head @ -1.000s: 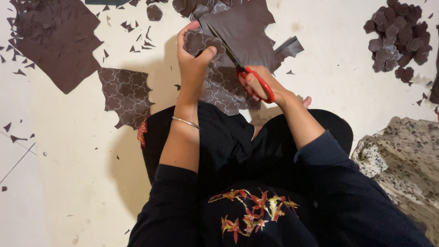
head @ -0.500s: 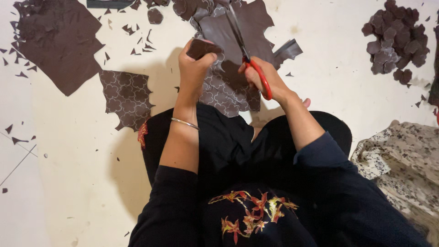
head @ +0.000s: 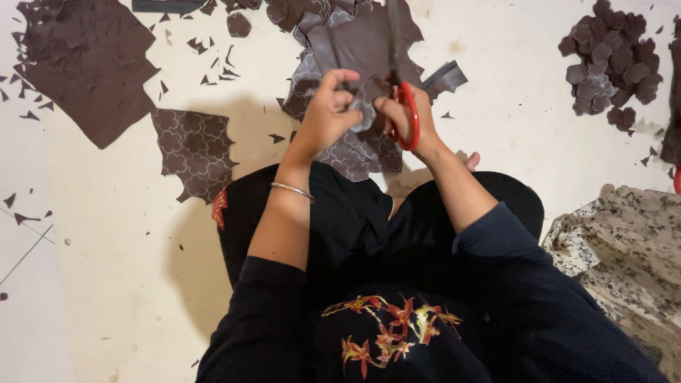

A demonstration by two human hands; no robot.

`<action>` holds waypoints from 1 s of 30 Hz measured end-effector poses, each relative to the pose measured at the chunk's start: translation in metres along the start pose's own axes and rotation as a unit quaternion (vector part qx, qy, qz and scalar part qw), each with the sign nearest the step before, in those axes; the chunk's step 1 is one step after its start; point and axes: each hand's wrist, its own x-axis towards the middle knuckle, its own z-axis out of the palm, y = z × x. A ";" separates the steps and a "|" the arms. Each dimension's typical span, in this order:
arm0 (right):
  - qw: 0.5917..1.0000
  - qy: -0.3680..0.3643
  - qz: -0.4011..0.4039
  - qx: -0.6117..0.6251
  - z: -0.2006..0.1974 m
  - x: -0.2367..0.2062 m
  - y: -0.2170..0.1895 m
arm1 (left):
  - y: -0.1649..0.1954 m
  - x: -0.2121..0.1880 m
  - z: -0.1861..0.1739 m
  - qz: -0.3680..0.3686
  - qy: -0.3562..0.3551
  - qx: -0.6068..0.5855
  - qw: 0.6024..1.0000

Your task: The person sits on the floor and uses red-handled scissors to cut a dark brown patterned fabric into small shapes. The person holds the fabric with the left hand and cuts with the right hand, repeatedly trimming the material and dropping the cut pieces onto the floor.

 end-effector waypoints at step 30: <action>0.963 -0.222 -0.072 -0.133 0.009 -0.015 -0.006 | 0.009 0.008 0.000 0.104 0.208 -0.132 0.964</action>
